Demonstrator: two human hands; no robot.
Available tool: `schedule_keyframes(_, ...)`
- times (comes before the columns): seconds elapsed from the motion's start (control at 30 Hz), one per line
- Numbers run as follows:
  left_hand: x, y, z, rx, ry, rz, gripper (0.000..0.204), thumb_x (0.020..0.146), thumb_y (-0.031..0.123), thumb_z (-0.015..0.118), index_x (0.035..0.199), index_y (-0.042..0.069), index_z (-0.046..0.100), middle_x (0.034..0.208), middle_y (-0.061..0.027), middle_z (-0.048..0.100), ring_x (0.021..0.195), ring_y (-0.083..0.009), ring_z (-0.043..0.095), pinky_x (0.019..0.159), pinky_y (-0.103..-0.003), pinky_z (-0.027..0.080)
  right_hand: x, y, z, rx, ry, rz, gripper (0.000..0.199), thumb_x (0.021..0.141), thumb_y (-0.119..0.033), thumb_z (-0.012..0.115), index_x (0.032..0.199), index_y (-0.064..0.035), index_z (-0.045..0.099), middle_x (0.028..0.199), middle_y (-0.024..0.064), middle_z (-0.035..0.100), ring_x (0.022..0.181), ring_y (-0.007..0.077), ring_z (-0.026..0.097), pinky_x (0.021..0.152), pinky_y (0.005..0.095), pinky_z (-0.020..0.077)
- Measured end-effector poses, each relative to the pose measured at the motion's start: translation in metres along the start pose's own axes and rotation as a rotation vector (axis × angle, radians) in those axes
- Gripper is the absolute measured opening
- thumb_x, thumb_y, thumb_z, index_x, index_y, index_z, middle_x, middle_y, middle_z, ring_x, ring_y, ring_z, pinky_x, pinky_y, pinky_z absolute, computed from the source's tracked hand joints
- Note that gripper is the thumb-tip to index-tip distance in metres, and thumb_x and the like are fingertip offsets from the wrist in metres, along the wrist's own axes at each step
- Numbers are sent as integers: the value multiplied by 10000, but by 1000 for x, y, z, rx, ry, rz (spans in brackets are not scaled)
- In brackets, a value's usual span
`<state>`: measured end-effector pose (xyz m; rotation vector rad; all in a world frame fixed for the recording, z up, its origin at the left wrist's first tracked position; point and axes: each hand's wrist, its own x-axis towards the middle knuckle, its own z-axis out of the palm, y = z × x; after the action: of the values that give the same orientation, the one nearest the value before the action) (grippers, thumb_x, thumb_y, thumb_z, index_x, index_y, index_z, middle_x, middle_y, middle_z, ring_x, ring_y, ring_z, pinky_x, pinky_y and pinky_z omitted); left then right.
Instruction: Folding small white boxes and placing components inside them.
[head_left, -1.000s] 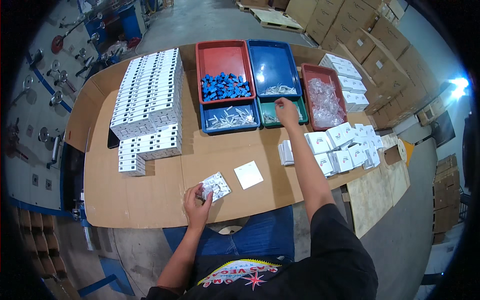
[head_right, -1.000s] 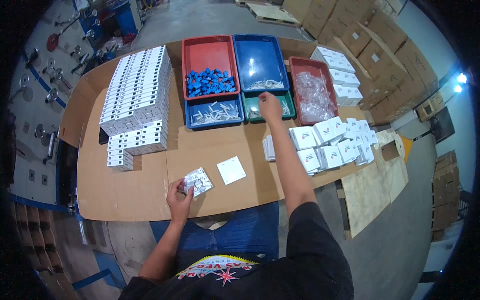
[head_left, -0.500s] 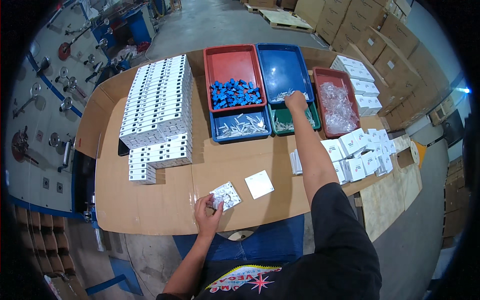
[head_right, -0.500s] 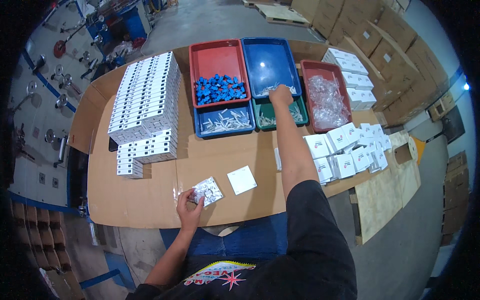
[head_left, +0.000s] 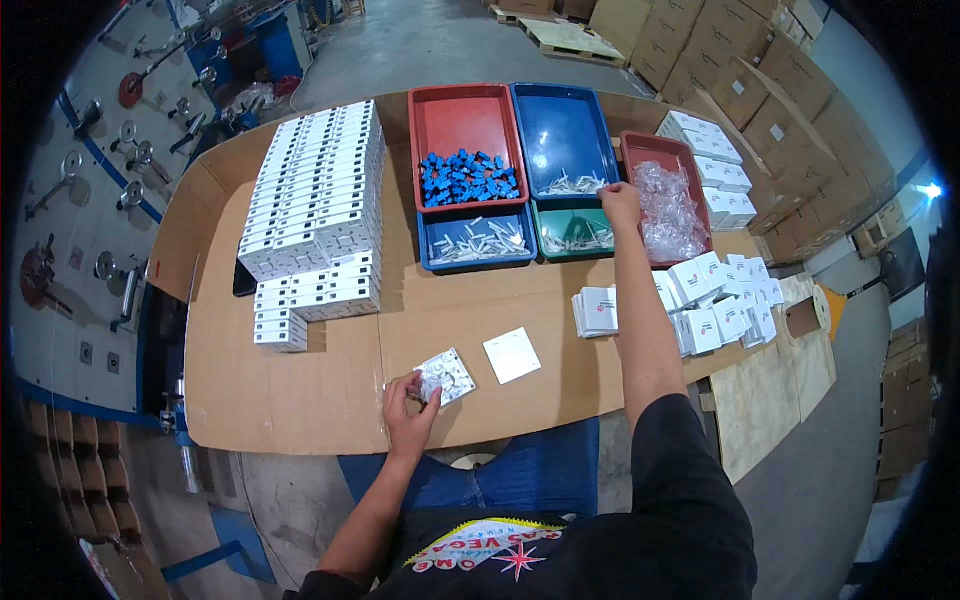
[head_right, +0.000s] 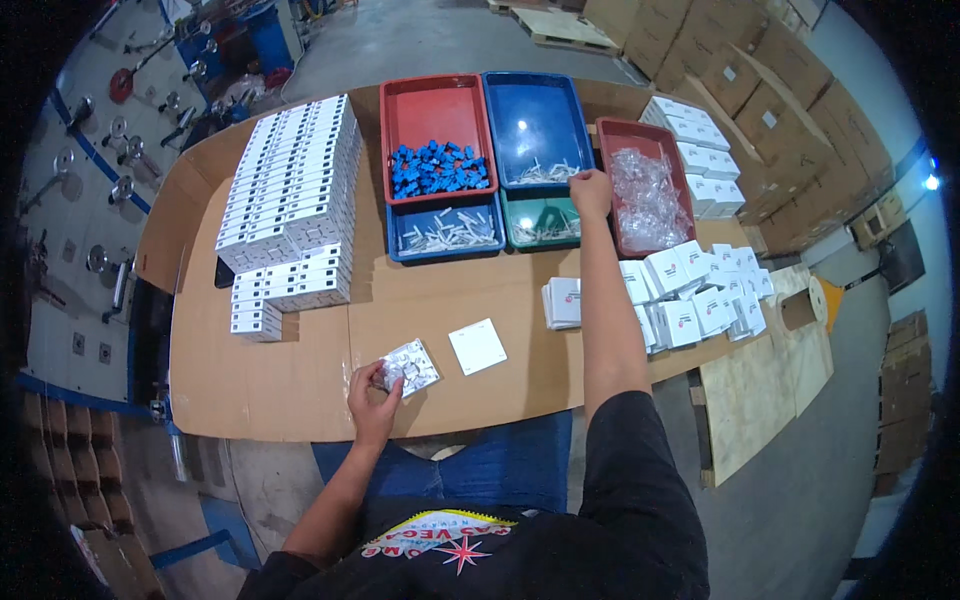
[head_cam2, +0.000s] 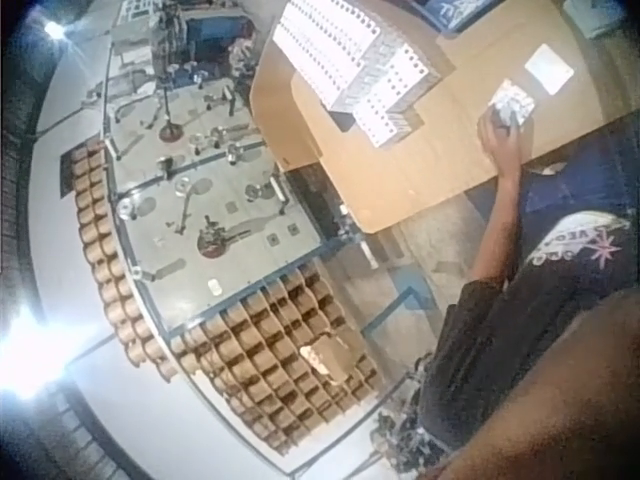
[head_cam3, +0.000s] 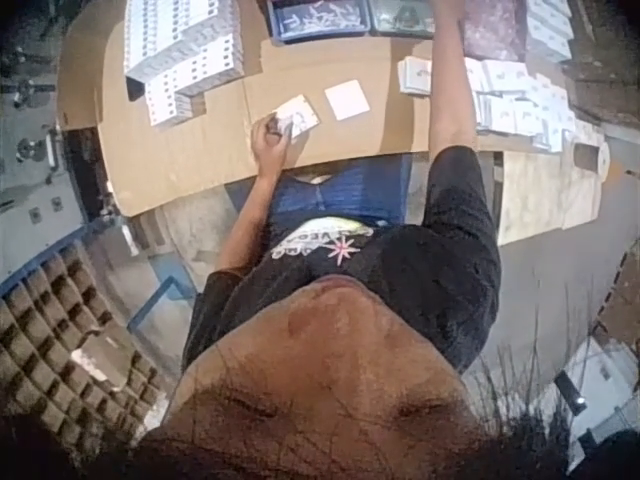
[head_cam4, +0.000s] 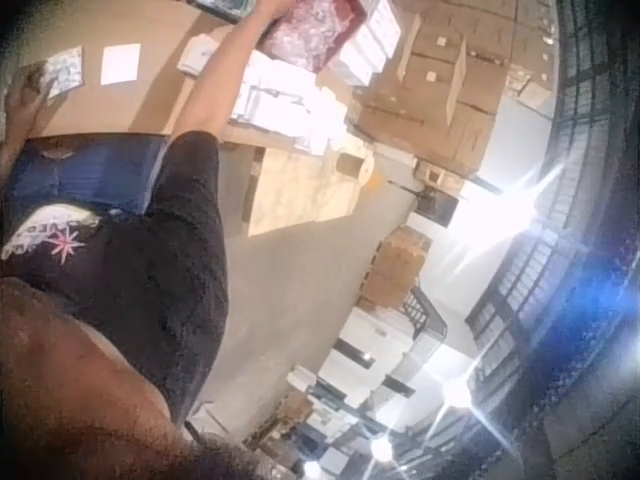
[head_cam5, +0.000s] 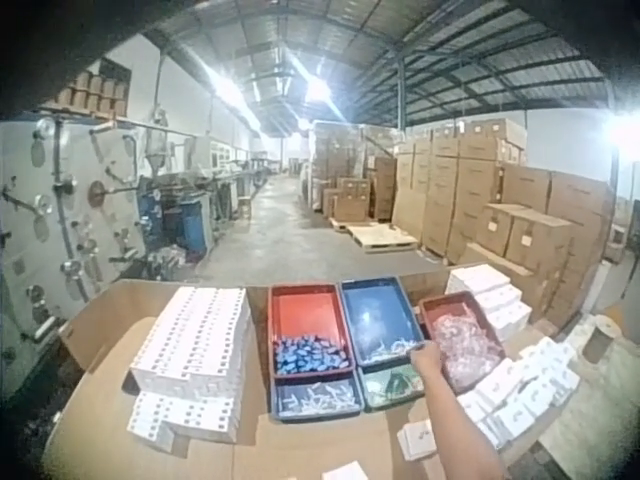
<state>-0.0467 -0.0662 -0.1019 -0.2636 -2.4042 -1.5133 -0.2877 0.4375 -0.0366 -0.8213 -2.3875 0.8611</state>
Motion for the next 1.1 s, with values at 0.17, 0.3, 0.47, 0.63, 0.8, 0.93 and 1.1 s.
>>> schedule_keyframes(0.17,4,-5,-2,32,30,66,412,770,94,850,1137,14,681,988,-114,667,904,-275,640,819,-373,511,-50,-7,-14,474,-130,-160,183,848,-135,780,980,-11,756,905,108,766,827,187,717,729,308,541)
schedule_keyframes(0.3,9,-5,-1,23,52,63,399,768,148,852,1124,47,703,1008,-93,673,902,-263,644,819,-375,500,-167,-49,-58,604,-258,-133,167,931,-101,745,1050,16,744,897,10,717,775,66,596,682,208,451)
schedule_keyframes(0.47,9,-1,-1,24,27,91,407,777,149,848,1138,39,694,1050,-104,676,942,-258,647,837,-362,510,-319,-49,-42,594,-462,52,142,932,-73,740,1051,3,755,899,2,715,758,48,583,687,206,464)
schedule_keyframes(0.63,4,2,-3,57,2,127,412,771,212,851,1133,85,703,1021,-67,682,990,-270,629,861,-388,482,-381,-73,-23,675,-645,62,148,941,-109,743,1071,-39,759,805,-61,634,649,3,467,553,186,325)
schedule_keyframes(0.8,1,5,-10,110,-5,181,424,777,211,843,1156,91,693,1023,-59,686,979,-265,629,859,-385,480,-392,-84,-15,538,-671,-146,177,907,-66,749,1075,-11,742,867,2,710,628,26,487,560,211,400)
schedule_keyframes(0.93,-1,6,-9,92,-30,190,444,780,215,842,1179,96,689,1043,-52,691,971,-261,627,852,-386,478,-398,-83,-14,544,-649,-186,119,901,-58,746,1008,-6,731,864,10,714,606,34,467,543,225,394)
schedule_keyframes(1.1,-1,2,-10,100,-24,265,454,782,216,838,1196,104,689,1075,-48,701,966,-257,624,856,-383,471,-404,-96,-10,524,-671,-239,99,906,-51,741,991,-2,725,886,14,673,614,42,475,556,222,395)
